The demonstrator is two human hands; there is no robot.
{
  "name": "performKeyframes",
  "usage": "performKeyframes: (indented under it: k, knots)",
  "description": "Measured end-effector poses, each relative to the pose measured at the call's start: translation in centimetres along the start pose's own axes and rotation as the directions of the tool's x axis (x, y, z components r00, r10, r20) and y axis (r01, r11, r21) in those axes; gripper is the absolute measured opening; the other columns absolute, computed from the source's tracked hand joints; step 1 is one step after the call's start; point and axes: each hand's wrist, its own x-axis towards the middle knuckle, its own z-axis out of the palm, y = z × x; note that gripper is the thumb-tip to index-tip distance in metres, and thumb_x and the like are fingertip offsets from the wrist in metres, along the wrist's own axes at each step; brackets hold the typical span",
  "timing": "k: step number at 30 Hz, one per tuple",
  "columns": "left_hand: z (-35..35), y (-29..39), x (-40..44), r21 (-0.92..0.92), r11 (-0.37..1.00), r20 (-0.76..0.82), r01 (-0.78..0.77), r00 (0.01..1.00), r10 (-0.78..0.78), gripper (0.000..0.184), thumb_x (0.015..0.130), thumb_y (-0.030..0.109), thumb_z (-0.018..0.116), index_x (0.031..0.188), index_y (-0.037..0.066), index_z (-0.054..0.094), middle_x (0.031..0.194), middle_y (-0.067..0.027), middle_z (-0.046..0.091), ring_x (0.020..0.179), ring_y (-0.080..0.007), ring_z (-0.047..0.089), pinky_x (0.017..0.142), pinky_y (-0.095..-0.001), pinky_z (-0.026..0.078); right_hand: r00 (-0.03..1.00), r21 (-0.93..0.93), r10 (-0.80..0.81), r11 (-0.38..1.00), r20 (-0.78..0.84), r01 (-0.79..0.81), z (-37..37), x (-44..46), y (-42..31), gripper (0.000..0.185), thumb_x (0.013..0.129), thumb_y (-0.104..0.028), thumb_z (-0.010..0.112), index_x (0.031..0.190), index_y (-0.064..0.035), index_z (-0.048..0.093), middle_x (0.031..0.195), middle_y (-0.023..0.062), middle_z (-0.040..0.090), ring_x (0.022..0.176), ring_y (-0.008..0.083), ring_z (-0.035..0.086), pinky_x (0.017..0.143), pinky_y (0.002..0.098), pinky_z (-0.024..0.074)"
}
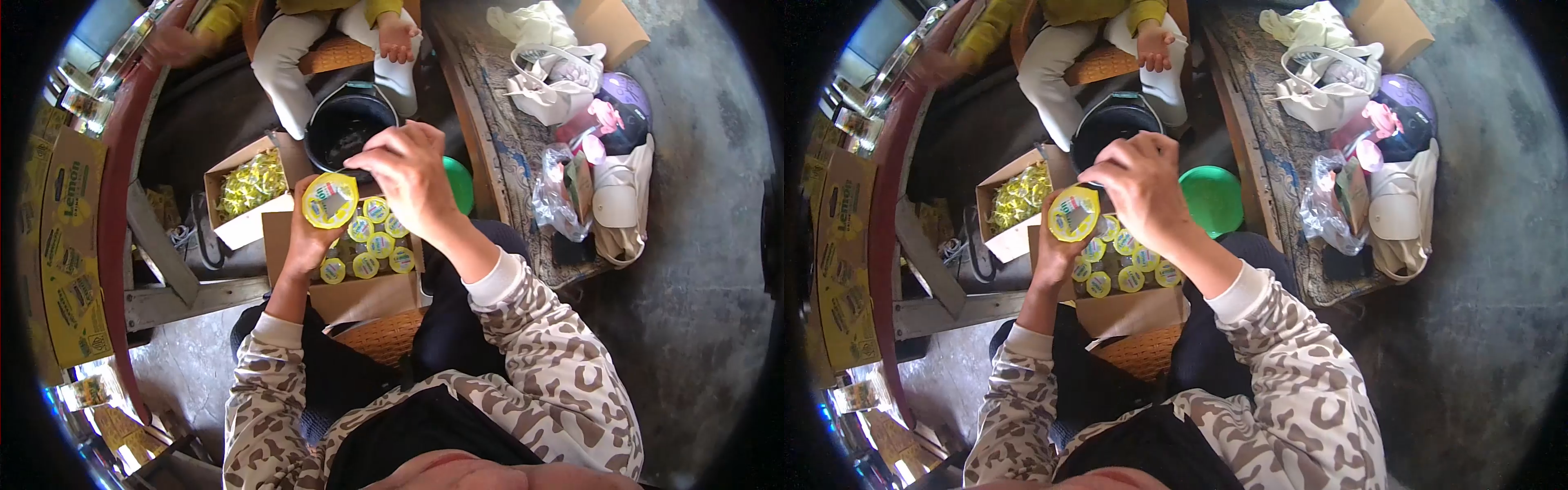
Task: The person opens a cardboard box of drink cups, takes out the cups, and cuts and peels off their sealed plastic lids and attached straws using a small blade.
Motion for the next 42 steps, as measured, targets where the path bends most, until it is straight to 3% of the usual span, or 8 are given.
performKeyframes:
  k: [12, 16, 24, 26, 31, 36, 39, 42]
  knots:
    - [-1.7, -6.3, 9.0, -0.027, 0.999, -0.053, 0.018, 0.998, -0.019, 0.07, 0.07, -0.006, 0.076, 0.128, 0.006, 0.04, 0.115, -0.0077, 0.057, 0.106, -0.0164, 0.058, 0.088, -0.0277, 0.05, 0.955, 0.131, 0.257, 0.962, -0.146, -0.238, -1.7, 0.1, 3.8, 0.018, 0.08, -0.003, 0.069, 0.089, -0.0173, 0.071, 0.083, -0.0026, 0.059, 0.081, 0.0185, 0.056, 0.083, 0.0361, 0.0366]
    - [-1.8, -8.5, 12.6, 0.074, 0.986, -0.039, 0.151, 0.988, -0.148, 0.067, 0.067, -0.007, 0.077, 0.123, 0.003, 0.042, 0.109, -0.0079, 0.059, 0.097, -0.0161, 0.061, 0.081, -0.0278, 0.053, 0.944, 0.113, 0.313, 0.947, -0.102, -0.301, -2.1, -0.8, 4.8, 0.016, 0.08, -0.003, 0.068, 0.088, -0.0173, 0.07, 0.082, -0.0019, 0.059, 0.082, 0.0194, 0.057, 0.083, 0.0367, 0.037]
    - [-3.2, -16.4, 17.3, 0.429, 0.852, -0.019, 0.301, 0.946, -0.325, 0.068, 0.061, 0.016, 0.085, 0.115, -0.002, 0.047, 0.103, -0.0171, 0.065, 0.093, -0.0238, 0.065, 0.08, -0.0342, 0.053, 0.883, -0.166, 0.258, 0.964, 0.393, -0.208, -2.0, -4.4, 6.2, 0.017, 0.075, 0.0, 0.062, 0.076, -0.0144, 0.07, 0.081, 0.0045, 0.063, 0.084, 0.0244, 0.061, 0.082, 0.0426, 0.0369]
    - [-3.0, -15.8, 17.4, 0.734, 0.615, -0.084, 0.288, 0.937, -0.339, 0.07, 0.062, 0.029, 0.085, 0.114, -0.003, 0.051, 0.108, -0.0225, 0.065, 0.098, -0.0293, 0.066, 0.082, -0.0368, 0.053, 0.719, -0.198, 0.295, 0.955, 0.629, -0.22, -1.9, -4.7, 6.0, 0.012, 0.077, -0.007, 0.064, 0.08, -0.0147, 0.072, 0.082, 0.0026, 0.065, 0.089, 0.024, 0.062, 0.084, 0.0418, 0.035]
    - [-3.5, -16.7, 18.4, 0.728, 0.62, -0.053, 0.292, 0.926, -0.373, 0.062, 0.061, 0.042, 0.082, 0.098, -0.005, 0.065, 0.098, -0.0262, 0.068, 0.094, -0.0336, 0.068, 0.08, -0.0396, 0.053, 0.534, -0.157, 0.233, 0.97, 0.813, -0.185, -1.2, -4.5, 4.3, 0.012, 0.077, -0.008, 0.063, 0.082, -0.012, 0.073, 0.086, 0.0059, 0.067, 0.09, 0.0259, 0.063, 0.079, 0.0414, 0.0377]
    - [-3.9, -17.2, 19.6, 0.752, 0.594, -0.054, 0.286, 0.925, -0.376, 0.058, 0.063, 0.047, 0.08, 0.085, -0.006, 0.071, 0.087, -0.0256, 0.069, 0.084, -0.0339, 0.07, 0.078, -0.0399, 0.053, 0.481, -0.141, 0.207, 0.975, 0.852, -0.17, -0.5, -4.2, 3.1, 0.013, 0.077, -0.007, 0.062, 0.083, -0.0113, 0.073, 0.086, 0.0069, 0.066, 0.093, 0.0263, 0.062, 0.08, 0.0416, 0.0385]
    - [-3.7, -16.3, 19.9, 0.756, 0.537, -0.101, 0.375, 0.877, -0.47, 0.063, 0.066, 0.051, 0.078, 0.086, -0.008, 0.07, 0.089, -0.0259, 0.069, 0.083, -0.0327, 0.07, 0.074, -0.0404, 0.053, 0.552, -0.089, 0.167, 0.982, 0.817, -0.165, 0.0, -4.7, 3.2, 0.015, 0.078, -0.007, 0.057, 0.08, -0.0105, 0.071, 0.086, 0.0112, 0.067, 0.088, 0.0297, 0.065, 0.078, 0.0467, 0.0384]
    - [-4.1, -17.7, 20.2, 0.566, 0.648, -0.191, 0.51, 0.846, -0.499, 0.067, 0.068, 0.054, 0.077, 0.085, -0.01, 0.069, 0.086, -0.0236, 0.07, 0.08, -0.0302, 0.07, 0.071, -0.0403, 0.053, 0.484, -0.119, 0.192, 0.977, 0.854, -0.177, 0.3, -4.6, 3.1, 0.012, 0.077, -0.007, 0.063, 0.084, -0.0104, 0.072, 0.088, 0.0078, 0.065, 0.092, 0.027, 0.061, 0.08, 0.0416, 0.0385]
